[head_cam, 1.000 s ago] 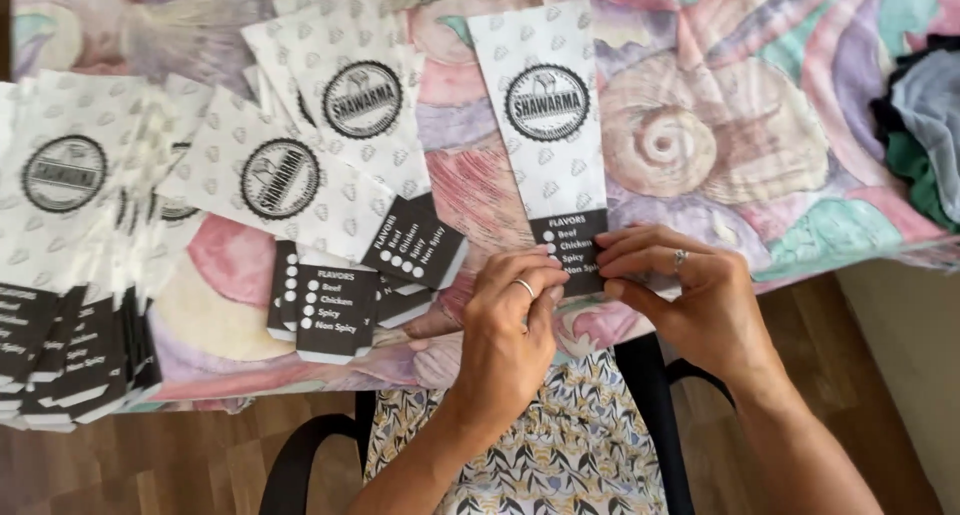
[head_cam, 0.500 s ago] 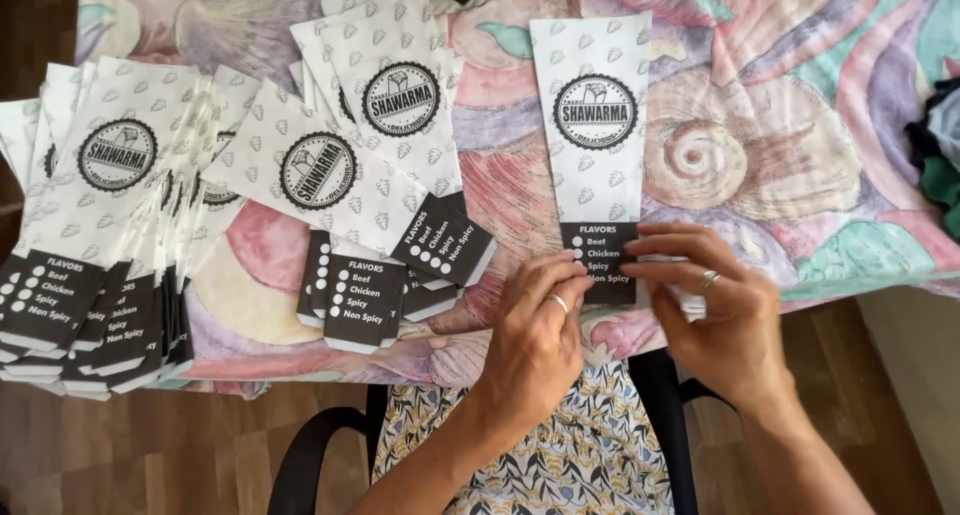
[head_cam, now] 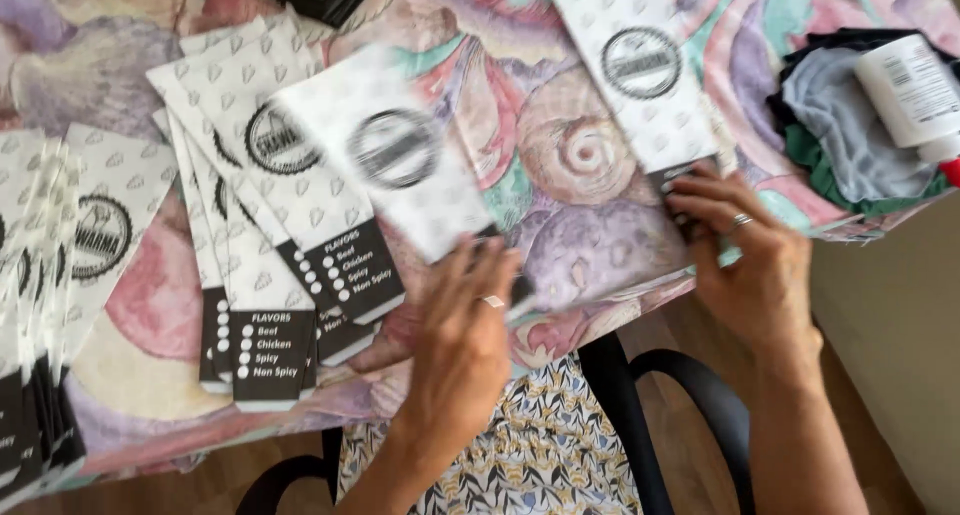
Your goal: Applying glue to the side seams of paper food wrappers and pressing them together to assemble the bags.
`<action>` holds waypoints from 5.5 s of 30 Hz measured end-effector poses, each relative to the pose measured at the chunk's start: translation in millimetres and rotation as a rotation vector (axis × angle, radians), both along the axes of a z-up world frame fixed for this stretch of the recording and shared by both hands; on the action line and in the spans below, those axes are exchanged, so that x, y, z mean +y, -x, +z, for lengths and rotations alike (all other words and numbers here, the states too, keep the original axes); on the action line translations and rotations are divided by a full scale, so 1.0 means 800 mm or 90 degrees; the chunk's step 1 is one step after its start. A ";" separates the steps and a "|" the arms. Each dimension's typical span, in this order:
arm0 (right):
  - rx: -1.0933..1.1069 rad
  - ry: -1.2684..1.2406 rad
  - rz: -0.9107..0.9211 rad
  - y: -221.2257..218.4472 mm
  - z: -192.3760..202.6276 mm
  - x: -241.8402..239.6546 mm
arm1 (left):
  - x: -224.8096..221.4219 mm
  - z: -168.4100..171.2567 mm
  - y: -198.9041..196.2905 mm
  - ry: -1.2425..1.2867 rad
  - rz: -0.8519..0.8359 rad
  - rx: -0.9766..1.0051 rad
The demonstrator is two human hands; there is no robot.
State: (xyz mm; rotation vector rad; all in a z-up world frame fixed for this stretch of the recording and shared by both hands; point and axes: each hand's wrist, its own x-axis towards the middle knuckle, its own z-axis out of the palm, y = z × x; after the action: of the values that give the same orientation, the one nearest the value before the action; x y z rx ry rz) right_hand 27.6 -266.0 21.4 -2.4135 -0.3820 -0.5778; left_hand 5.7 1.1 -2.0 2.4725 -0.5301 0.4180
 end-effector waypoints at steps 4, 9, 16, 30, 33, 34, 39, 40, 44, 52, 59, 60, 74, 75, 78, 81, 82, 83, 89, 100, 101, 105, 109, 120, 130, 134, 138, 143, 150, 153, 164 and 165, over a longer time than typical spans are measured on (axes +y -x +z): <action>-0.068 -0.017 0.058 0.003 0.009 0.024 | -0.019 -0.012 -0.004 0.030 -0.100 -0.010; -0.042 -0.065 0.394 -0.008 -0.005 0.060 | -0.007 -0.021 0.013 0.095 -0.061 -0.122; -0.085 -0.051 0.448 -0.013 -0.006 0.069 | -0.007 -0.034 0.021 0.101 -0.097 -0.134; 0.035 -0.171 0.298 -0.011 0.000 0.081 | -0.027 -0.010 0.014 0.229 0.036 -0.056; 0.079 -0.193 0.298 -0.012 0.004 0.076 | -0.014 -0.001 0.009 0.256 0.018 0.026; 0.096 -0.200 0.308 -0.012 0.006 0.073 | -0.011 0.003 0.006 0.274 -0.006 0.062; 0.057 -0.198 0.262 -0.008 0.013 0.042 | -0.010 0.018 -0.002 0.155 -0.080 0.011; 0.022 -0.190 0.210 -0.008 0.016 0.032 | -0.008 0.016 -0.004 0.099 -0.087 0.003; -0.097 -0.052 0.038 -0.002 0.003 -0.021 | -0.029 -0.002 -0.029 0.051 -0.119 0.023; -0.059 -0.007 -0.041 -0.002 -0.014 -0.077 | -0.151 -0.003 -0.068 0.054 -0.198 0.016; -0.042 0.014 -0.039 0.006 -0.009 -0.079 | -0.188 -0.009 -0.065 0.096 -0.120 -0.026; -0.050 0.011 -0.057 0.010 -0.007 -0.075 | -0.187 -0.009 -0.063 0.165 -0.127 -0.048; -0.117 0.025 0.078 -0.005 -0.002 0.015 | 0.020 0.014 -0.013 -0.166 0.213 -0.006; -0.056 -0.026 0.201 -0.007 -0.005 0.037 | 0.003 0.012 -0.011 -0.133 0.156 0.014; -0.010 -0.064 0.380 -0.010 -0.010 0.087 | -0.010 -0.001 -0.008 -0.047 0.084 0.037; -0.023 -0.038 0.430 -0.011 -0.012 0.097 | 0.009 0.003 -0.002 0.024 0.086 0.021; -0.026 -0.019 0.422 -0.011 -0.011 0.094 | 0.019 0.007 0.000 0.047 0.102 -0.006; -0.022 -0.018 0.422 -0.011 -0.010 0.091 | 0.027 0.002 0.005 0.049 0.102 -0.002; -0.023 0.001 0.397 -0.012 -0.003 0.078 | 0.041 -0.003 0.021 -0.015 0.108 -0.019; -0.092 -0.028 0.439 -0.013 0.006 0.082 | 0.006 -0.024 0.021 0.124 -0.114 -0.071; -0.092 -0.029 0.438 -0.014 0.006 0.083 | 0.006 -0.026 0.020 0.123 -0.115 -0.071; -0.067 -0.051 0.418 -0.013 0.005 0.085 | 0.000 -0.015 0.012 0.140 -0.080 -0.093; -0.026 -0.085 0.369 -0.011 0.004 0.092 | -0.012 -0.001 0.007 0.162 -0.004 -0.099; 0.049 -0.133 0.260 -0.005 0.003 0.094 | -0.009 0.003 0.006 0.214 0.014 0.011; -0.083 0.024 0.000 0.010 0.004 0.015 | -0.028 0.003 -0.013 -0.003 -0.089 0.023; -0.078 0.062 -0.022 0.009 -0.016 -0.013 | -0.076 0.007 -0.030 0.027 -0.117 0.014; -0.067 0.079 -0.032 0.011 -0.013 -0.020 | -0.110 -0.006 -0.034 0.047 -0.105 0.021; -0.063 0.071 -0.014 0.014 -0.008 -0.016 | -0.112 -0.005 -0.030 0.080 -0.075 0.006; -0.128 0.042 0.022 0.017 -0.012 -0.005 | 0.028 0.014 0.007 -0.031 0.064 -0.079; -0.102 -0.003 0.112 0.013 -0.011 0.022 | 0.046 0.002 0.017 -0.132 0.149 -0.048; -0.059 -0.027 0.449 -0.001 -0.003 0.118 | 0.038 -0.021 0.033 0.111 0.032 -0.104; -0.073 -0.021 0.451 -0.002 -0.002 0.119 | 0.043 -0.016 0.032 0.122 -0.023 -0.115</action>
State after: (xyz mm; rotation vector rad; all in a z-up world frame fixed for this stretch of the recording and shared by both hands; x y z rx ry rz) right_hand 29.3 -171.0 19.8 -2.0193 -1.1950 -0.3869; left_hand -20.1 35.8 -14.5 2.2511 -0.5782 0.6514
